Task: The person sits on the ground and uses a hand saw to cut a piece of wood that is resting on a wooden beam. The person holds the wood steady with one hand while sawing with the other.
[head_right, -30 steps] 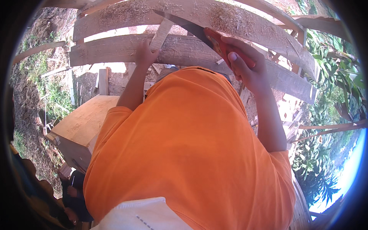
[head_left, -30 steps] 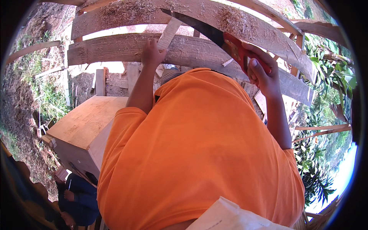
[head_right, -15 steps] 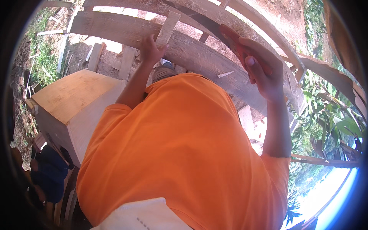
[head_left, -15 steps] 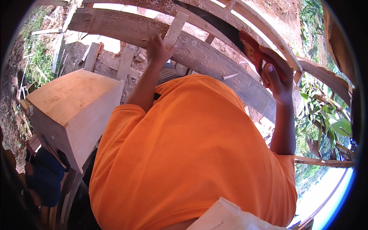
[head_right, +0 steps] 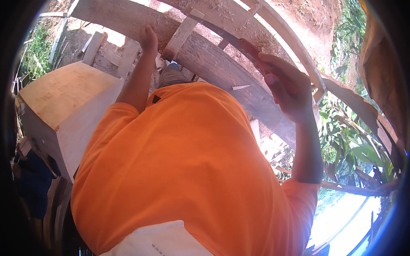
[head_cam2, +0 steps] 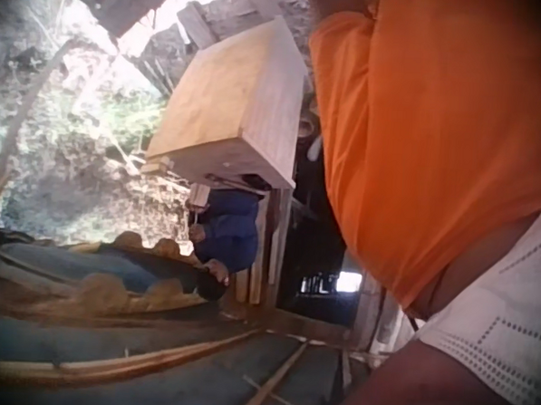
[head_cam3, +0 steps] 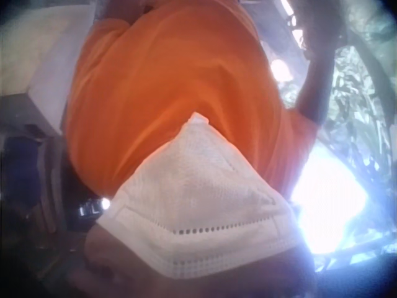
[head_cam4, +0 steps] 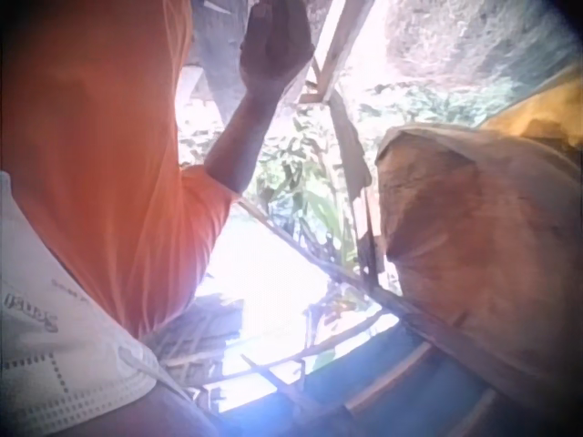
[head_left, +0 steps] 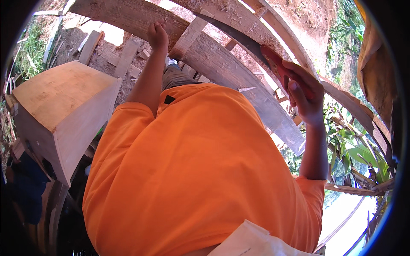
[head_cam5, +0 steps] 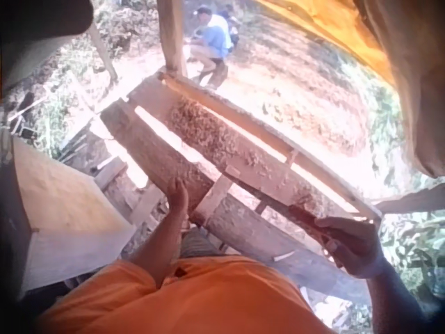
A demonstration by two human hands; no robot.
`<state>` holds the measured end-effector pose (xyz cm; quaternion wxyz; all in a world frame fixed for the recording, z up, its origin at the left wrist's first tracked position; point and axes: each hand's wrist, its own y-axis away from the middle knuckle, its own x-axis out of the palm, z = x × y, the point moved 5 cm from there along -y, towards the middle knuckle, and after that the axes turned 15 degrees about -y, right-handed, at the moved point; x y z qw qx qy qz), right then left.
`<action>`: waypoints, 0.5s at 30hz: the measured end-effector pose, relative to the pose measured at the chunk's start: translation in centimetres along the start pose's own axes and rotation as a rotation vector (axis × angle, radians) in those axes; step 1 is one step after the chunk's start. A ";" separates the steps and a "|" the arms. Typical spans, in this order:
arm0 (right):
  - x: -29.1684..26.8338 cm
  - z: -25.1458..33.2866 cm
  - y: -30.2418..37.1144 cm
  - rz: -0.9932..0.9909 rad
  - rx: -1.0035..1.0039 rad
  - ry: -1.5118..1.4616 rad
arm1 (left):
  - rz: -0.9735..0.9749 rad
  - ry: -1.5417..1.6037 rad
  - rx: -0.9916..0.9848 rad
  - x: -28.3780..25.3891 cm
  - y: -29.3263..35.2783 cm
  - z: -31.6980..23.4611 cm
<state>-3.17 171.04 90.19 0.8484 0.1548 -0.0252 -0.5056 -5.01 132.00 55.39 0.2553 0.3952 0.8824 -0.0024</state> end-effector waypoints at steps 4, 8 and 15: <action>0.7 0.5 -0.9 0.037 0.027 0.000 | 0.112 -0.073 0.148 -0.5 -0.3 0.7; 0.5 0.5 -1.3 0.044 0.000 0.024 | 0.185 -0.166 0.303 0.4 0.9 0.8; 0.3 0.6 -1.5 0.029 0.036 0.031 | 0.341 -0.705 0.603 0.6 6.3 -2.3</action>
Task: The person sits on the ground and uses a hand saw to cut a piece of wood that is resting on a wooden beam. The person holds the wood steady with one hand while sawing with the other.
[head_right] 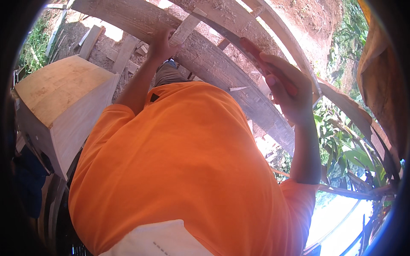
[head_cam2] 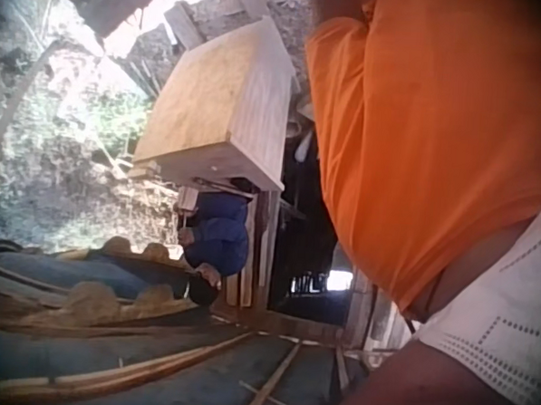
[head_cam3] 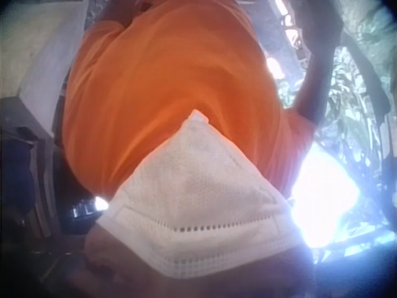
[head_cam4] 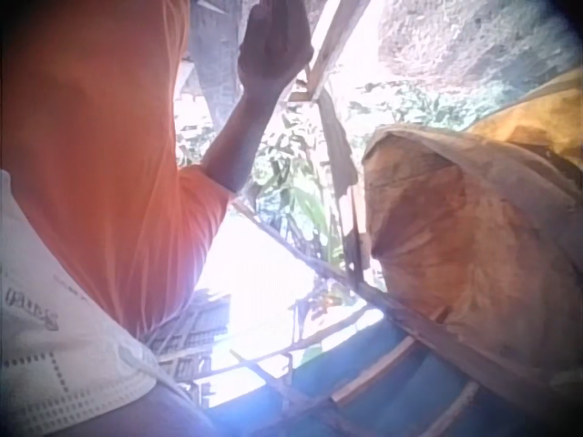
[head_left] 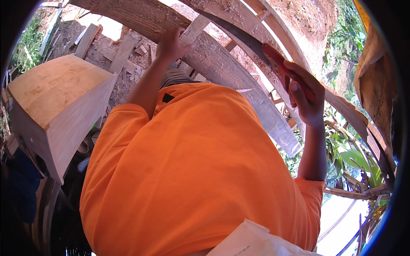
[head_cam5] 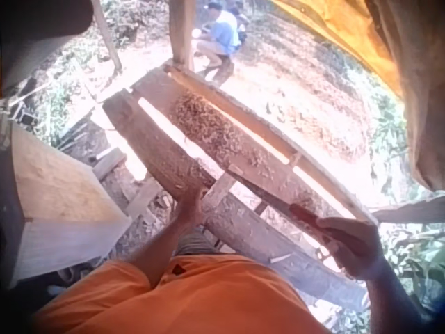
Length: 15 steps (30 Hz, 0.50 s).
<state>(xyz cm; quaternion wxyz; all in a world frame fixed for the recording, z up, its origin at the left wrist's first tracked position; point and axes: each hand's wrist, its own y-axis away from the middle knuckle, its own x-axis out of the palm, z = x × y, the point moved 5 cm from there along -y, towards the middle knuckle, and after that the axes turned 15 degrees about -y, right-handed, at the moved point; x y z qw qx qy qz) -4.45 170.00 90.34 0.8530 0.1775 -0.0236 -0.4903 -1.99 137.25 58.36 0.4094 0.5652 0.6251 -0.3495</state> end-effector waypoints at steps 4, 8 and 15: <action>0.4 0.0 -0.5 0.012 0.012 0.001 | 0.038 -0.081 0.028 0.7 0.5 -0.4; 0.8 0.1 -0.7 0.006 0.035 0.028 | 0.043 -0.063 0.035 1.0 0.9 0.3; 0.8 0.0 -0.7 -0.019 0.050 0.083 | -0.013 -0.084 0.044 0.2 0.9 -0.5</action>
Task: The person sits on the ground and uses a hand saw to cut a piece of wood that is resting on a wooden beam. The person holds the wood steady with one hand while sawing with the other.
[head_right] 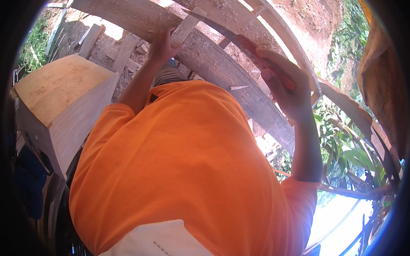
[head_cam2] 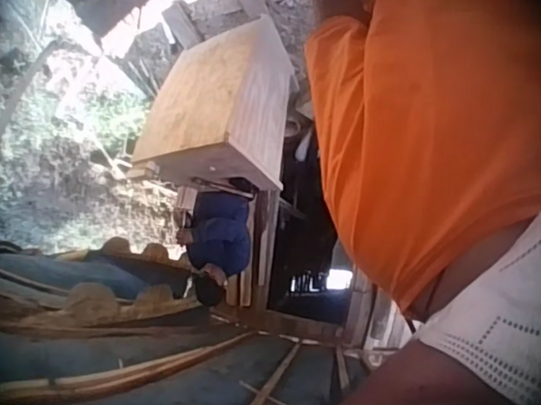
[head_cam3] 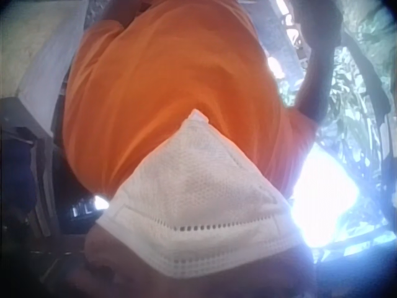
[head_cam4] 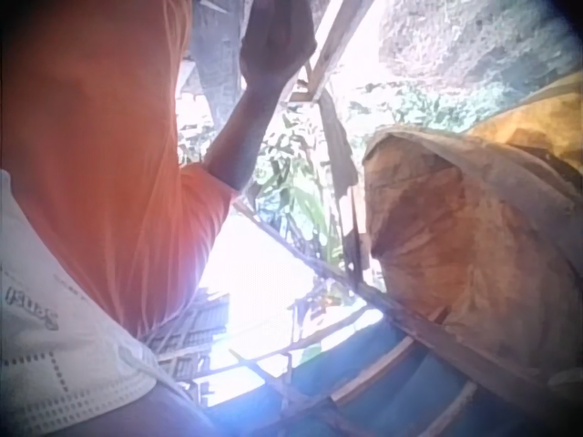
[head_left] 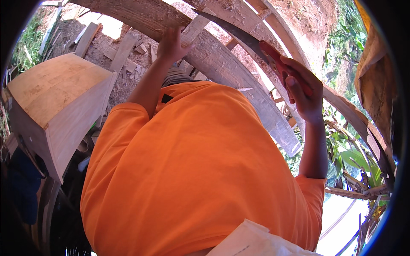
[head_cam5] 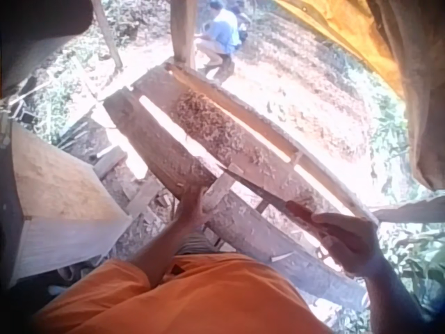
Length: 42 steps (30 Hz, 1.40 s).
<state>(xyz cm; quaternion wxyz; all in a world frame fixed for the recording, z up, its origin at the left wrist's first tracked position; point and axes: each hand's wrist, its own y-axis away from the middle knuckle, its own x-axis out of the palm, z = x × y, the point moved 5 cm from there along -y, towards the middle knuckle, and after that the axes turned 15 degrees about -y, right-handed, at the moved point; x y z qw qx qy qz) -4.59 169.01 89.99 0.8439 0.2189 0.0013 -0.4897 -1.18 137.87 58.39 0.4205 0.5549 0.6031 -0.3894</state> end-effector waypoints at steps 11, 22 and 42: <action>1.5 1.2 -0.8 0.062 -0.083 0.031 | -0.369 -0.115 0.072 2.0 -4.4 -3.2; 1.2 1.6 -1.6 0.077 -0.094 0.044 | -0.290 -0.148 -0.032 4.4 -4.6 -3.1; 0.7 0.7 -3.0 0.098 -0.181 0.140 | -0.344 -0.260 -0.010 5.2 -4.8 -3.3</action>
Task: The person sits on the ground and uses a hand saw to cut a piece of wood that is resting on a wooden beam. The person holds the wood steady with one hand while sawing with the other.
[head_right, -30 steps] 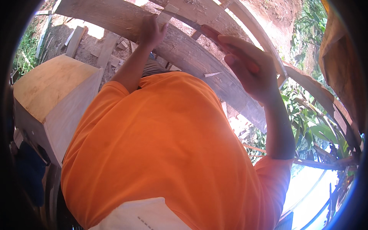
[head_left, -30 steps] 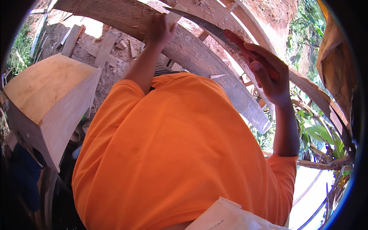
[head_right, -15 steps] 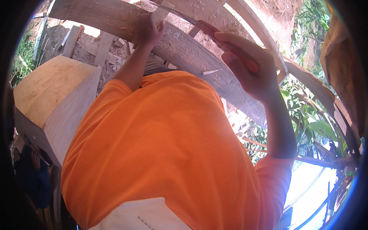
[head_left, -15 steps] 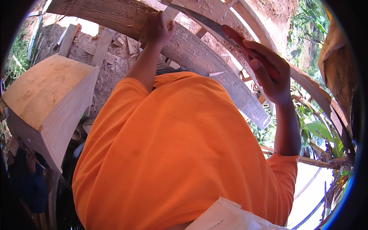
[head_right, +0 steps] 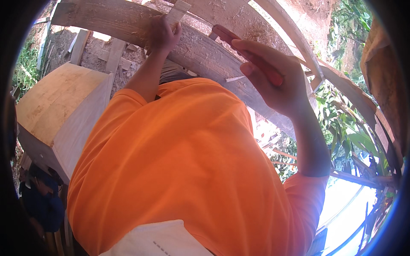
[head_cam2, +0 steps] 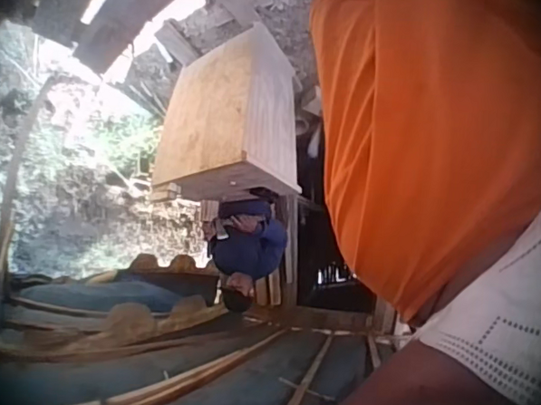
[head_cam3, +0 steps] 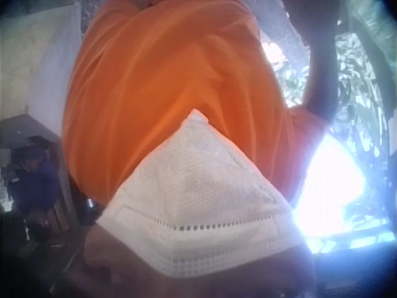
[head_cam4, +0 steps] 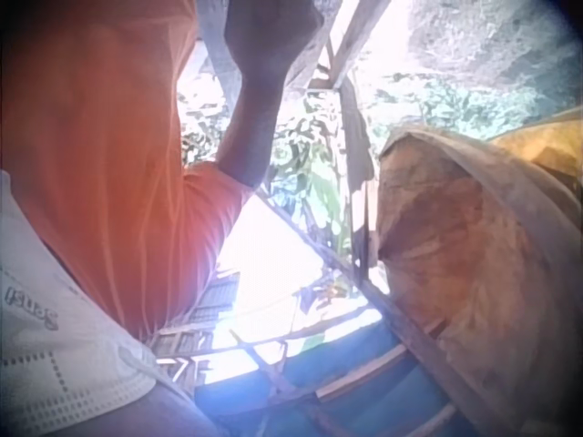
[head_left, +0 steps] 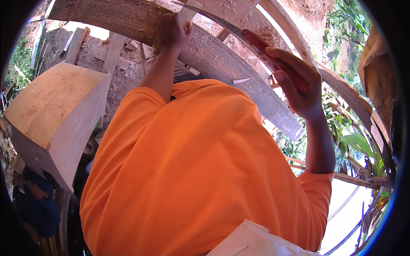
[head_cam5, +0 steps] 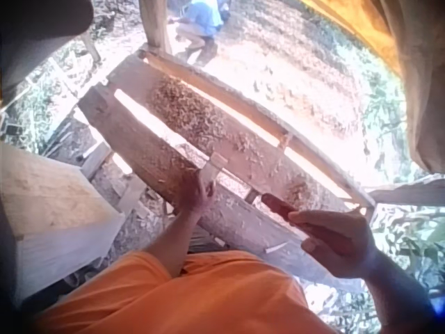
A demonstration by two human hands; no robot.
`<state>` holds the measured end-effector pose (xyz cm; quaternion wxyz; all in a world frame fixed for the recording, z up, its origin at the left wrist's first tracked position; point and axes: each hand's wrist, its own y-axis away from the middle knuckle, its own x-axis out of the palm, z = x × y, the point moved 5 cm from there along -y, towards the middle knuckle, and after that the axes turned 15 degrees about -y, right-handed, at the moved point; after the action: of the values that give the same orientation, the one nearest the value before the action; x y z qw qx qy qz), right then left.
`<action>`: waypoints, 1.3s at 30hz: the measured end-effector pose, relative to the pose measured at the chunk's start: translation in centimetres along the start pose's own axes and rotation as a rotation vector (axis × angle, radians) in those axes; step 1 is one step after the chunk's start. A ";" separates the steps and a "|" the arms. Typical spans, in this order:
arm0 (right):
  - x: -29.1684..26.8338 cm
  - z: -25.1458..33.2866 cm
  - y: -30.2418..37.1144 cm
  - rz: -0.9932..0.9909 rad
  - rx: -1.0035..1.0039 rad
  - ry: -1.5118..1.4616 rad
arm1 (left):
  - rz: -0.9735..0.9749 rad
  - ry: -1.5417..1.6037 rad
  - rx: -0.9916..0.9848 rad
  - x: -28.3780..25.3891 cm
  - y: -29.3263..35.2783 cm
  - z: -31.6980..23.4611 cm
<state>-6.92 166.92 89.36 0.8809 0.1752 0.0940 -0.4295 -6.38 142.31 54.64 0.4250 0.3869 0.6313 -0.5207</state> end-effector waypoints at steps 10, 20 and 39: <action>0.1 0.0 0.0 -0.006 0.113 -0.036 | -0.008 0.019 -0.009 -0.1 0.2 -0.1; 0.6 0.0 0.6 0.002 0.168 -0.042 | -0.033 0.031 0.002 0.4 0.3 0.0; -1.4 3.6 -6.0 0.054 0.185 -0.001 | 0.025 -0.028 -0.042 -0.1 0.1 -0.1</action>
<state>-12.51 163.13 91.75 0.8724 0.2580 0.0488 -0.4124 -6.32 142.44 54.71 0.4484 0.3786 0.6312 -0.5072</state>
